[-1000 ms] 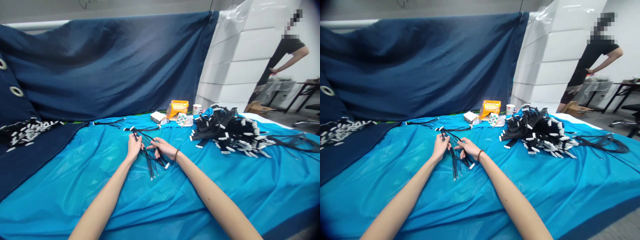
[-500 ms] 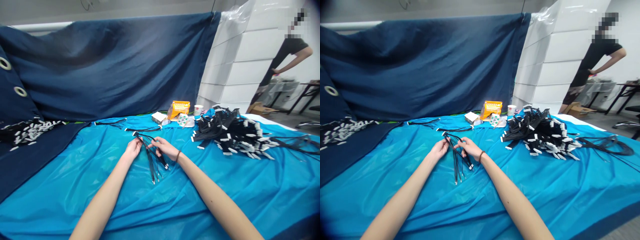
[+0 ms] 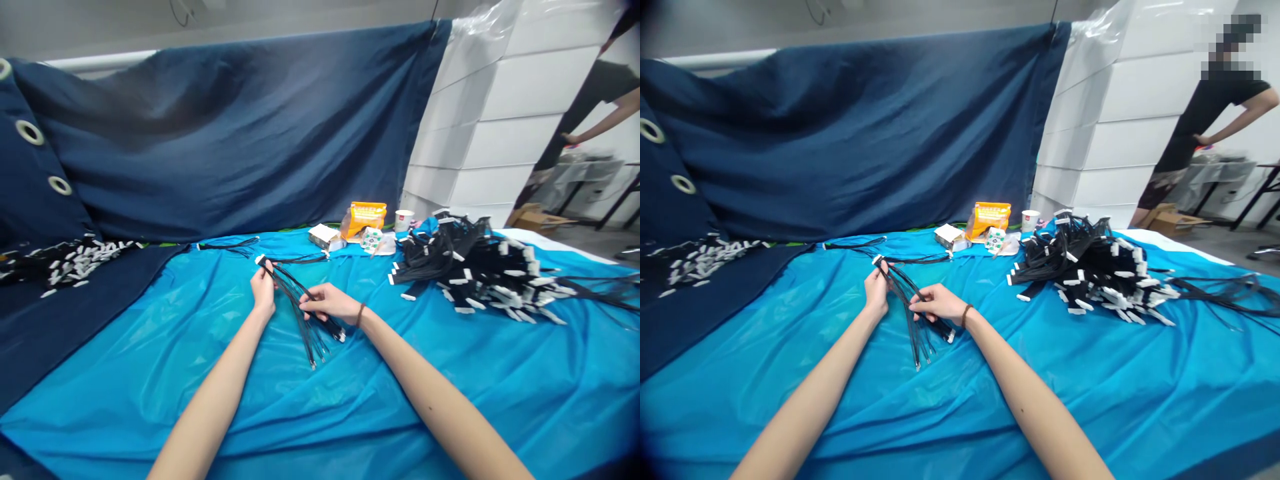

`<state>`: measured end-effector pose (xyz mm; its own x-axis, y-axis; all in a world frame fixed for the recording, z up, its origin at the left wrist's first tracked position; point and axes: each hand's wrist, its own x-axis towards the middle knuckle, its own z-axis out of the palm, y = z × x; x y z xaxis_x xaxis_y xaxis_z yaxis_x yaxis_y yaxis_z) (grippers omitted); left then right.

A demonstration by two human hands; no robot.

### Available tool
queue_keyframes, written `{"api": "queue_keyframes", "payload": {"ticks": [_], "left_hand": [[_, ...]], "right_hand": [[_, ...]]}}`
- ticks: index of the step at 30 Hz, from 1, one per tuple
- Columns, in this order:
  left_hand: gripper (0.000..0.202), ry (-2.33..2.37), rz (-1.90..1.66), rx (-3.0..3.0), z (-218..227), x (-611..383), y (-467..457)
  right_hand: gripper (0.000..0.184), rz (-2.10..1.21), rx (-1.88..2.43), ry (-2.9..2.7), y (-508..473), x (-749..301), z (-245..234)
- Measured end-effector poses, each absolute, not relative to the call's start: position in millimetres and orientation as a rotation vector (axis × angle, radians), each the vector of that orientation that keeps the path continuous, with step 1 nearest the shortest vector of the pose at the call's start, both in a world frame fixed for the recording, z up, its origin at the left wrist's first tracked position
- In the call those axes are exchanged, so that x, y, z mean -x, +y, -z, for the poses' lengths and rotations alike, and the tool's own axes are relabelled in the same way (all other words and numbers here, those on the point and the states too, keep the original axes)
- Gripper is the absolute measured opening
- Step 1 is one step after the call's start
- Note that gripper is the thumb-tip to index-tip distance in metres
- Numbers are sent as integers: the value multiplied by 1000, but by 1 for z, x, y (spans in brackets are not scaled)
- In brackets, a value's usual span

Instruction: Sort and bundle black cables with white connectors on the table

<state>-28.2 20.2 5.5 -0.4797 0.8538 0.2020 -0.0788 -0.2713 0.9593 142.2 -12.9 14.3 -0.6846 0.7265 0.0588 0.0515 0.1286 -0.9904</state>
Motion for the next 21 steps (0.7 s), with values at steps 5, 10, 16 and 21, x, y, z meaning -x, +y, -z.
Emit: {"api": "queue_keyframes", "payload": {"ticks": [5,10,16,21], "left_hand": [[47,1278,-1835,-1088,-4,28,21],[47,1312,-1776,-1157,-1,29,24],[44,1345,-1731,-1344,-3,33,27],[39,1202,-1767,-1262,-4,32,28]], "right_hand": [[30,-1576,740,-1888,-12,-144,-15],[31,-1548,718,-1934,-12,-147,-17],[32,-1565,675,-1953,-12,-153,-23],[34,-1593,690,-1952,-13,-153,-23]]}}
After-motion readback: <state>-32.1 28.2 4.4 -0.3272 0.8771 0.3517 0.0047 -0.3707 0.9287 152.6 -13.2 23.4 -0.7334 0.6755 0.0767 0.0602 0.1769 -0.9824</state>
